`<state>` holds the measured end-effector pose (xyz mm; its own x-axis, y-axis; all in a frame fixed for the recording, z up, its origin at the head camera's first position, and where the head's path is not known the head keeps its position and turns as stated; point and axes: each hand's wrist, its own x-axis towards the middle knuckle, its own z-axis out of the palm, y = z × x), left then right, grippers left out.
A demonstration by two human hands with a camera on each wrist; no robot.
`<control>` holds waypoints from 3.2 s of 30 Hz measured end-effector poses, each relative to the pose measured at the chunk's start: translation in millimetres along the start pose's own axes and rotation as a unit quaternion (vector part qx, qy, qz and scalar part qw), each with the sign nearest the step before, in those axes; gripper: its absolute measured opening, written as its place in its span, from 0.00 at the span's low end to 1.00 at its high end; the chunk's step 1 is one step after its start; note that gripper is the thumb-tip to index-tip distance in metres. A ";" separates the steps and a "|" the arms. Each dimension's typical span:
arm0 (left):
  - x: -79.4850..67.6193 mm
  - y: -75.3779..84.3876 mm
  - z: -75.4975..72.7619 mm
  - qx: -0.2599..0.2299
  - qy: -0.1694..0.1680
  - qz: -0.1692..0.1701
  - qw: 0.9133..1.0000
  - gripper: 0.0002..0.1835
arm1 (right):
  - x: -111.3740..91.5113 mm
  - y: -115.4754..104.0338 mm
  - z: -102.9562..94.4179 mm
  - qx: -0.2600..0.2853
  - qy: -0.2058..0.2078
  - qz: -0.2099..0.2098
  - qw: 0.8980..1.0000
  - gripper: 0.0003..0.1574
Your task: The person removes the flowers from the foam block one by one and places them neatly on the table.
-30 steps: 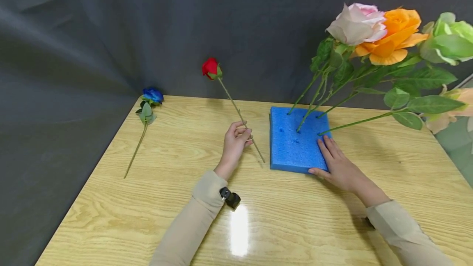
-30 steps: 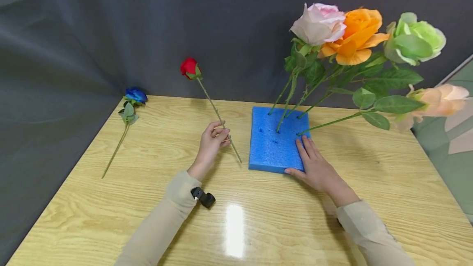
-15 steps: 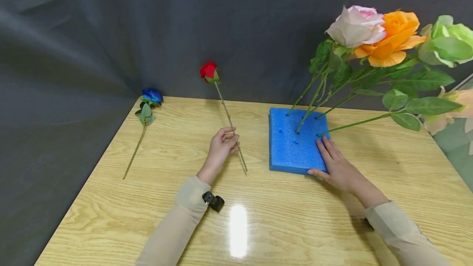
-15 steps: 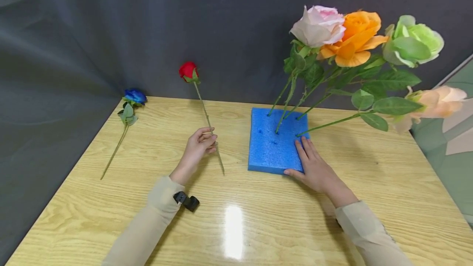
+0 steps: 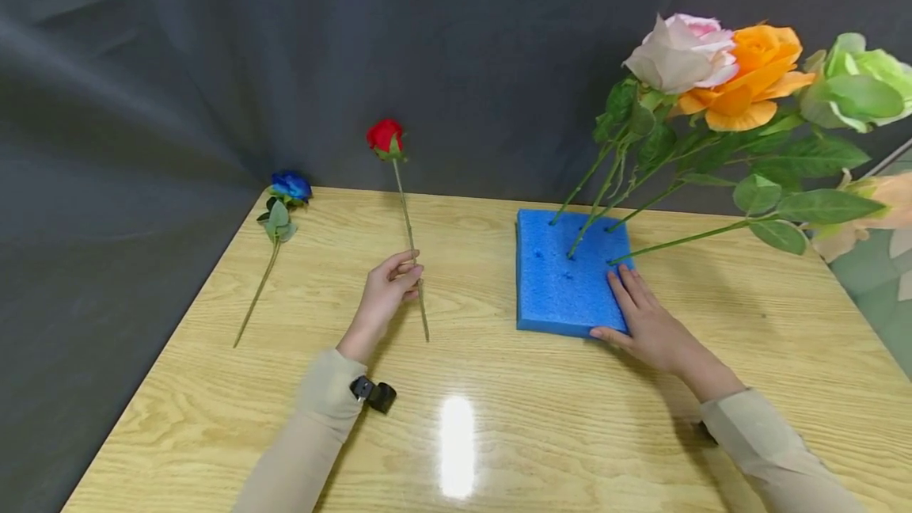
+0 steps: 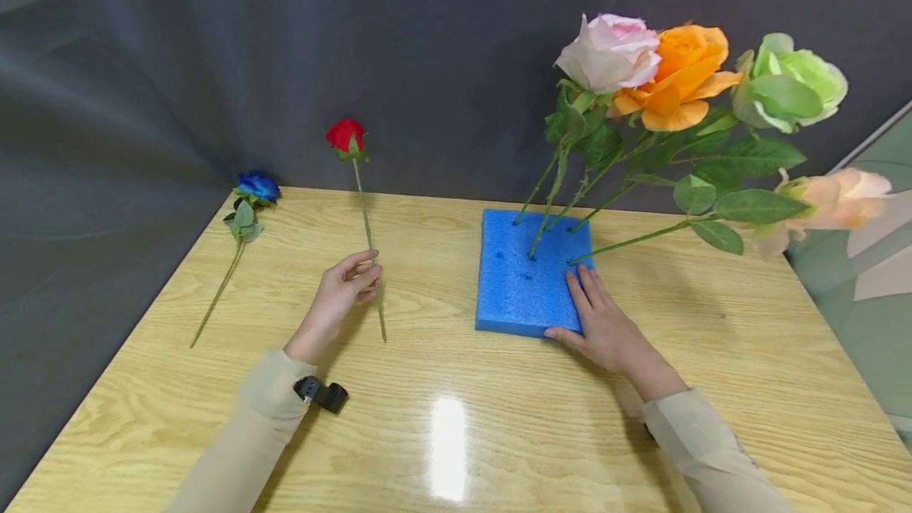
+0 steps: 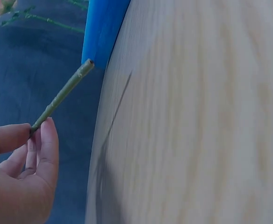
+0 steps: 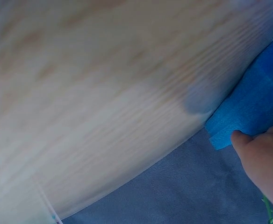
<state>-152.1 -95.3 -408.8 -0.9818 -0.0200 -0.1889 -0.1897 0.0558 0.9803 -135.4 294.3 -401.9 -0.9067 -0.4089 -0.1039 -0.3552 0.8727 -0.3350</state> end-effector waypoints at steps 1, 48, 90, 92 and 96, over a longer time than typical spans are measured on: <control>-1.5 -0.4 -4.1 0.005 0.001 -0.002 1.000 0.22 | 0.0 -0.2 0.2 0.000 -0.001 0.000 1.000 0.62; -32.0 -8.6 -133.3 0.149 -0.002 -0.055 0.987 0.28 | 0.5 -1.7 0.9 -0.001 0.001 -0.002 1.000 0.62; -26.0 -17.0 -169.7 0.239 0.005 -0.119 0.964 0.28 | -0.8 -1.7 1.3 -0.001 0.002 -0.002 1.000 0.62; -25.7 -16.9 -171.0 0.243 0.006 -0.115 0.963 0.28 | -0.5 -1.4 1.5 -0.002 0.003 -0.002 1.000 0.62; -24.3 -16.9 -173.7 0.243 0.009 -0.109 0.964 0.28 | -0.4 -0.6 1.1 -0.006 0.006 -0.001 1.000 0.61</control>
<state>-123.4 -269.2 -410.6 -0.9183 -0.1015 -0.3828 -0.3786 0.5085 0.7734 -134.5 293.6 -402.7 -0.9081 -0.4084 -0.0922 -0.3607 0.8749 -0.3232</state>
